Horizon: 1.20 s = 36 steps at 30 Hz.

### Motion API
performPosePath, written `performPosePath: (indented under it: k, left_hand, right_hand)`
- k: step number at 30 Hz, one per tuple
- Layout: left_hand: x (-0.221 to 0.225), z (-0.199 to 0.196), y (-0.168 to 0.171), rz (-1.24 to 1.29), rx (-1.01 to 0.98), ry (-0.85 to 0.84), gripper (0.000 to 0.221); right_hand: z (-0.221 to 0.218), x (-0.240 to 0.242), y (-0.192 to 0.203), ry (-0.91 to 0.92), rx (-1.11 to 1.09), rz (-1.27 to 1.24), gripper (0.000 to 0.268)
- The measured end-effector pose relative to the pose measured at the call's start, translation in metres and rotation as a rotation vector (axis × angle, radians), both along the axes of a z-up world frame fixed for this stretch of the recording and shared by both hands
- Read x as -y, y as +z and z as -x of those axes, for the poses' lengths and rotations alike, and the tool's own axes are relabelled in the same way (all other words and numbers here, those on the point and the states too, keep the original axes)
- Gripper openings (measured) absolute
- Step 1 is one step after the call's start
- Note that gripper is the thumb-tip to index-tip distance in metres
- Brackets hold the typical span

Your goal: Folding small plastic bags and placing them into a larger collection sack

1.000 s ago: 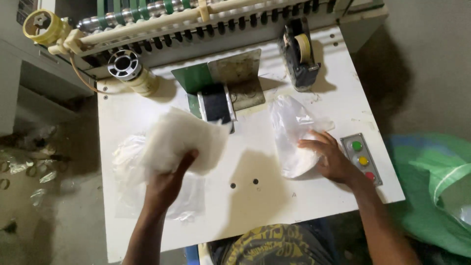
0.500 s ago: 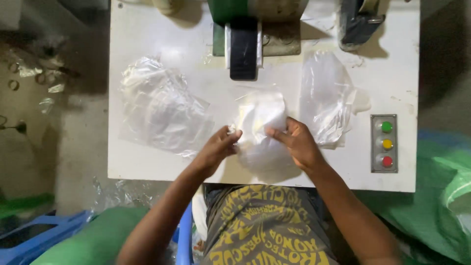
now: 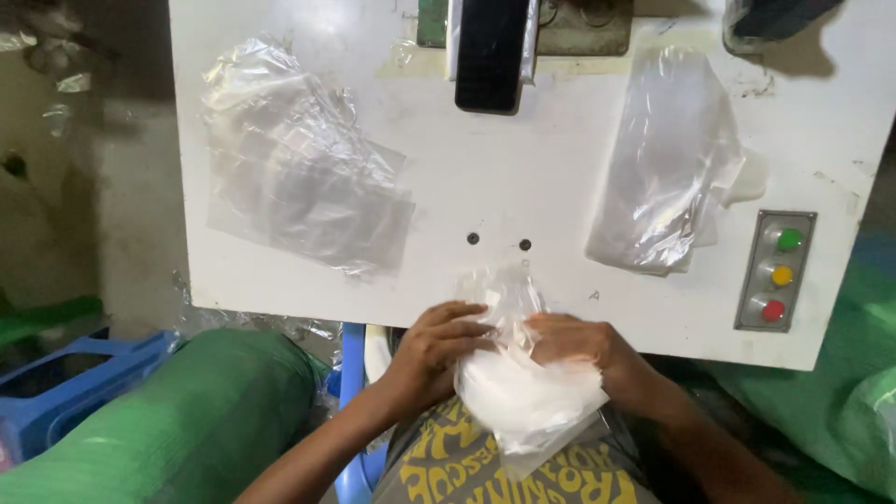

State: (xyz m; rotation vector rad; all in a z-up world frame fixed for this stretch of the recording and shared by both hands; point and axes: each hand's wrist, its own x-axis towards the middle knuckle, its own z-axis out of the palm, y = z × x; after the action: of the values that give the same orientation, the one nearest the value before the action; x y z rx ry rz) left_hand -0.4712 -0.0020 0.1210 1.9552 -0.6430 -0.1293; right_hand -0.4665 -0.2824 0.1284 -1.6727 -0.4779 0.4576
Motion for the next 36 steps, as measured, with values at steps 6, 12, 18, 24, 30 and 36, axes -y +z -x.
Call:
performPosePath:
  k: [6,12,18,24,30,36]
  left_hand:
    - [-0.003,0.009,0.027,0.146,-0.837,-0.004,0.042]
    - [0.000,0.010,0.018,0.070,-1.063,0.138,0.052]
    - [-0.005,0.009,0.013,0.268,-1.198,0.003,0.051]
    - [-0.006,-0.006,0.008,0.318,-0.579,0.004,0.078]
    - [0.027,-0.038,-0.017,0.332,-0.818,0.510,0.024]
    - [0.046,-0.064,0.009,0.297,-0.190,0.620,0.065]
  right_hand:
    - [0.015,0.013,-0.040,0.108,-0.289,-0.012,0.021]
    - [-0.021,-0.001,0.043,-0.252,-0.149,0.450,0.060]
    - [-0.012,-0.018,0.031,0.454,-0.452,0.207,0.059]
    - [-0.030,-0.019,0.010,0.505,-0.985,0.262,0.100]
    - [-0.017,-0.015,-0.054,-0.234,-1.100,-0.238,0.097]
    - [-0.031,-0.030,-0.044,-0.761,-0.512,-0.301,0.012]
